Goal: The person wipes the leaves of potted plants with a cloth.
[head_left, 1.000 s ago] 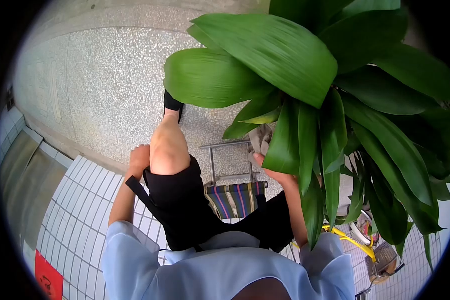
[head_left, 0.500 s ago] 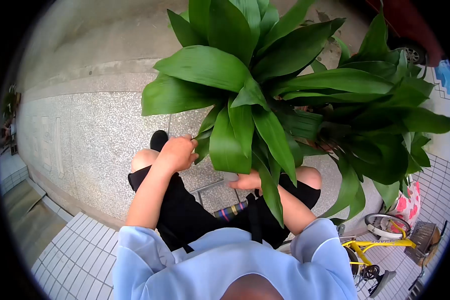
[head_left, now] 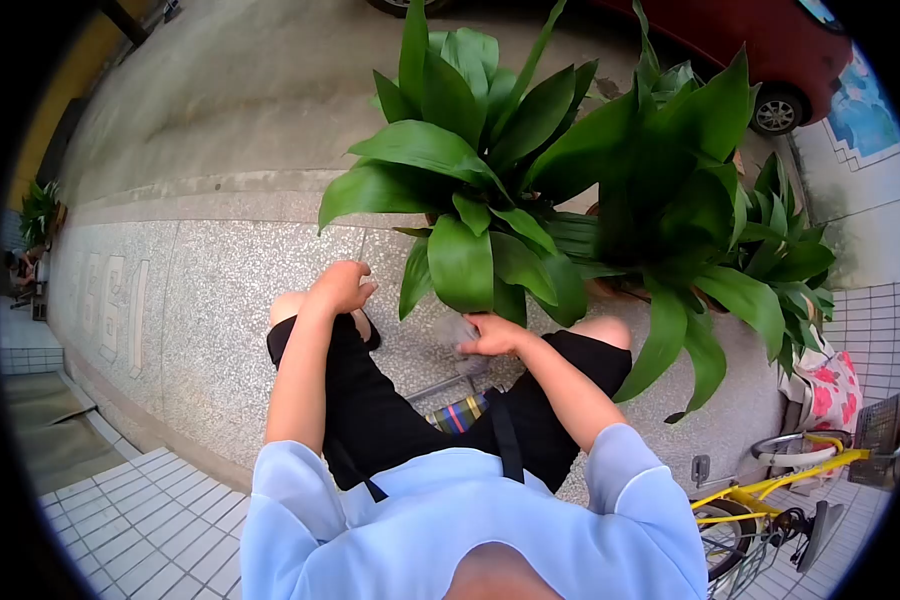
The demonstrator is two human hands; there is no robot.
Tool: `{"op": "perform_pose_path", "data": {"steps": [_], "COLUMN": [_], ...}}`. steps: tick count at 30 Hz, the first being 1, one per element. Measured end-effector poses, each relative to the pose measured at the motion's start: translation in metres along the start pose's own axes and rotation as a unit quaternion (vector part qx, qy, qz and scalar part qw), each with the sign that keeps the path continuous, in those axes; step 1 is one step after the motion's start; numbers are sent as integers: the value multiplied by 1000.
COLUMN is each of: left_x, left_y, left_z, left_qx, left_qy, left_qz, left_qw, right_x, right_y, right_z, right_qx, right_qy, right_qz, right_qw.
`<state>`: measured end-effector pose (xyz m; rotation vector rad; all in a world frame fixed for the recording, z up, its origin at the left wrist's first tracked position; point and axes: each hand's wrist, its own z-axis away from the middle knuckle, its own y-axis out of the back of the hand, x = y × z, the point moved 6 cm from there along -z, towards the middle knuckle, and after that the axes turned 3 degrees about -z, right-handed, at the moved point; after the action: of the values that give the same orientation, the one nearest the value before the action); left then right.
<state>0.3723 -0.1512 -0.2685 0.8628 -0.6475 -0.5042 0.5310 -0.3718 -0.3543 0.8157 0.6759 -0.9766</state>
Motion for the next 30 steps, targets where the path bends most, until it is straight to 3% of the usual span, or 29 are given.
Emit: {"op": "perform_pose_path", "data": {"steps": [3, 5, 7, 9, 12, 15, 16, 19, 20, 23, 24, 26, 27, 30], "left_x": [1, 20, 59, 95, 140, 164, 171, 182, 187, 192, 193, 190, 190, 182], "left_y": [-6, -8, -8, -22, -7, 0, 8, 22, 19, 16, 17, 15, 16, 27], "left_z": [2, 8, 48, 91, 138, 163, 170, 188, 190, 201, 202, 207, 205, 208], "left_qx": [65, 47, -26, -175, -63, 36, 69, 38, -16, -10, -8, -2, 62, 131], "left_qy": [-29, -76, -178, -207, -315, -351, -355, -384, -394, -423, -380, -292, -289, -215], "left_qz": [-50, 10, 155, 395, 323, 298, 286, 407, 470, 331, 344, 364, 400, 442], "left_qw": [996, 996, 971, 878, 890, 887, 887, 828, 790, 843, 858, 885, 868, 861], "right_x": [-5, -25, -64, -99, -132, -165, -177, -196, -201, -213, -210, -203, -199, -164], "right_y": [3, 6, 7, 6, 4, 11, 12, 10, 8, 3, 4, 13, 19, 30], "right_z": [10, 31, 64, 99, 138, 174, 182, 202, 208, 218, 222, 231, 237, 241], "right_qx": [10, 1, -24, -27, -3, 51, 76, 26, 24, 53, 41, 174, 237, 460], "right_qy": [61, 97, 112, 149, 228, 253, 292, 333, 349, 406, 385, 358, 341, 265], "right_qz": [-88, -272, -334, -369, -346, -108, -93, -6, -11, -16, -33, 24, 54, 1], "right_qw": [994, 957, 935, 917, 910, 960, 949, 943, 937, 912, 921, 917, 908, 847]}}
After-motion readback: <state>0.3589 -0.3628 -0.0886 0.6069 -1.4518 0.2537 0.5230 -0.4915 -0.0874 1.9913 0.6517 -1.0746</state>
